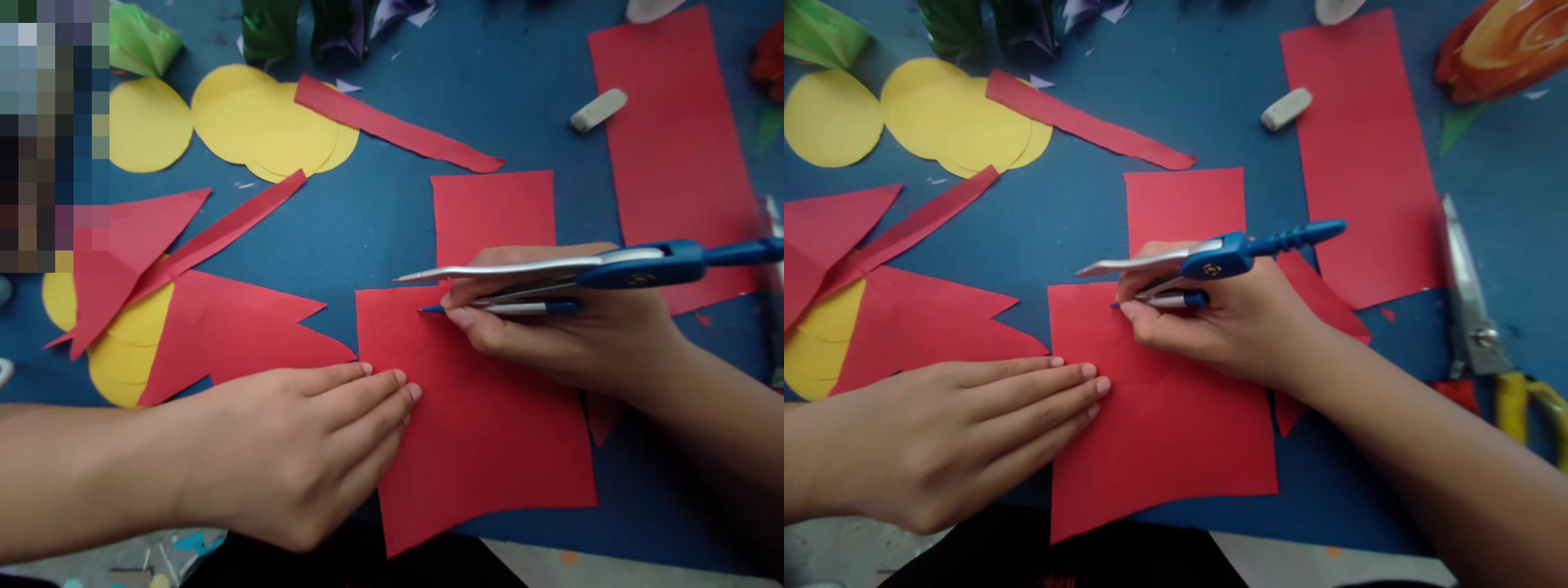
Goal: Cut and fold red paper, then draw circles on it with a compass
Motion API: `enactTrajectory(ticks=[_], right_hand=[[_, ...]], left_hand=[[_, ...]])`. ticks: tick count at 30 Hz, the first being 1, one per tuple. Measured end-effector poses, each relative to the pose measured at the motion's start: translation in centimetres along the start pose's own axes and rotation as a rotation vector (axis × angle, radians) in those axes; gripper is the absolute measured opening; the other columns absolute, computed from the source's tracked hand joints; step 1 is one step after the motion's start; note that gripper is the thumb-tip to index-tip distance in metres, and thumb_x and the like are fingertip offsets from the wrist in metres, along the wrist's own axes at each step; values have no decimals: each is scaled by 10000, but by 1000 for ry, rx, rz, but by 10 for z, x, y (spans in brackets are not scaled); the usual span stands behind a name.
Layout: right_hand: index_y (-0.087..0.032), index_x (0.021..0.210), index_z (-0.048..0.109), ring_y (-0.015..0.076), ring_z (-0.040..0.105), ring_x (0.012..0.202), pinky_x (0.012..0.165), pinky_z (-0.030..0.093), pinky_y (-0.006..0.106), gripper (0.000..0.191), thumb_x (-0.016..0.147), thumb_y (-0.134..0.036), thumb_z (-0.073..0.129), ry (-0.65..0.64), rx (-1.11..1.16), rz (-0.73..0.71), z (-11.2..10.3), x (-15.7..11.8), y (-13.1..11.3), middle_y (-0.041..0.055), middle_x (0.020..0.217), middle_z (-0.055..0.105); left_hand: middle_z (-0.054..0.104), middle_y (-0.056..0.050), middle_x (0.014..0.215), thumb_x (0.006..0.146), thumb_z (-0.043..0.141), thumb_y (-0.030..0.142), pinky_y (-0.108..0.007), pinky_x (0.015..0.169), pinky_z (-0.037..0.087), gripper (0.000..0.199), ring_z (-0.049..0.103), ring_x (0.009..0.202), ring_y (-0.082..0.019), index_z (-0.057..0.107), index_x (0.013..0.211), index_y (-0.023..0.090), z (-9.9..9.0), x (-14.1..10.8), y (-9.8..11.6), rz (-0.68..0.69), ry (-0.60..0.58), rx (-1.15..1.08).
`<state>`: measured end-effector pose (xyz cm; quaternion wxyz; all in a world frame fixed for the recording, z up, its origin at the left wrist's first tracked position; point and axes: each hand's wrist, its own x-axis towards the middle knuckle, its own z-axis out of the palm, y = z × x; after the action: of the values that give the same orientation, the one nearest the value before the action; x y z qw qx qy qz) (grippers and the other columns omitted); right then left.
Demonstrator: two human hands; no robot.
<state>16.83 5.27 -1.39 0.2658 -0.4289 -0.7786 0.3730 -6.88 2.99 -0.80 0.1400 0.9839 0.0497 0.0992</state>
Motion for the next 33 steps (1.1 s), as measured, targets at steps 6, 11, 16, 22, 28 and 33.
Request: enactTrajectory(ticks=[6, 11, 16, 22, 28, 33], right_hand=[[-239, 736, 592, 86, 572, 488, 463, 501, 187, 123, 756, -117, 594, -36, -28, -18, -1, -1, 1, -39, 636, 623], [-246, 748, 585, 101, 564, 484, 458, 494, 213, 107, 760, -140, 598, -52, -26, -12, -2, -1, 0, -42, 624, 612], [-242, 732, 574, 108, 591, 525, 505, 513, 224, 101, 759, -146, 583, -56, -25, -15, -1, 0, -2, -33, 681, 643], [-235, 730, 572, 104, 595, 539, 520, 516, 213, 117, 749, -120, 576, -44, -9, 1, -1, -1, -3, -34, 660, 628], [-241, 715, 581, 104, 543, 460, 493, 517, 235, 79, 739, -166, 584, -38, 11, 50, -2, -1, -3, -42, 611, 610], [-233, 707, 580, 92, 520, 439, 469, 504, 217, 83, 731, -153, 584, -24, 8, 33, -2, 0, -3, -42, 593, 600]], left_hand=[[592, -119, 1255, 937, 315, 135, -319, 975, 465, 374, 566, 1156, -231, 621, 1145, 78, 1, -1, -1, 18, -6, 15], [580, -119, 1273, 934, 330, 148, -320, 989, 452, 363, 549, 1175, -230, 609, 1156, 82, 1, -1, -1, 18, -22, 16], [573, -114, 1282, 938, 320, 144, -315, 1003, 440, 368, 541, 1185, -228, 598, 1171, 81, 0, -2, -1, 9, -37, 12], [571, -114, 1284, 935, 327, 137, -314, 1006, 441, 367, 540, 1189, -225, 605, 1170, 87, -1, -2, 1, 4, -37, 13], [579, -122, 1268, 930, 362, 151, -314, 984, 468, 348, 557, 1171, -229, 613, 1161, 83, -1, -1, 0, 10, -32, 12], [585, -126, 1258, 930, 385, 152, -316, 973, 473, 330, 564, 1163, -240, 616, 1150, 69, 0, -1, 1, 3, -18, -6]])
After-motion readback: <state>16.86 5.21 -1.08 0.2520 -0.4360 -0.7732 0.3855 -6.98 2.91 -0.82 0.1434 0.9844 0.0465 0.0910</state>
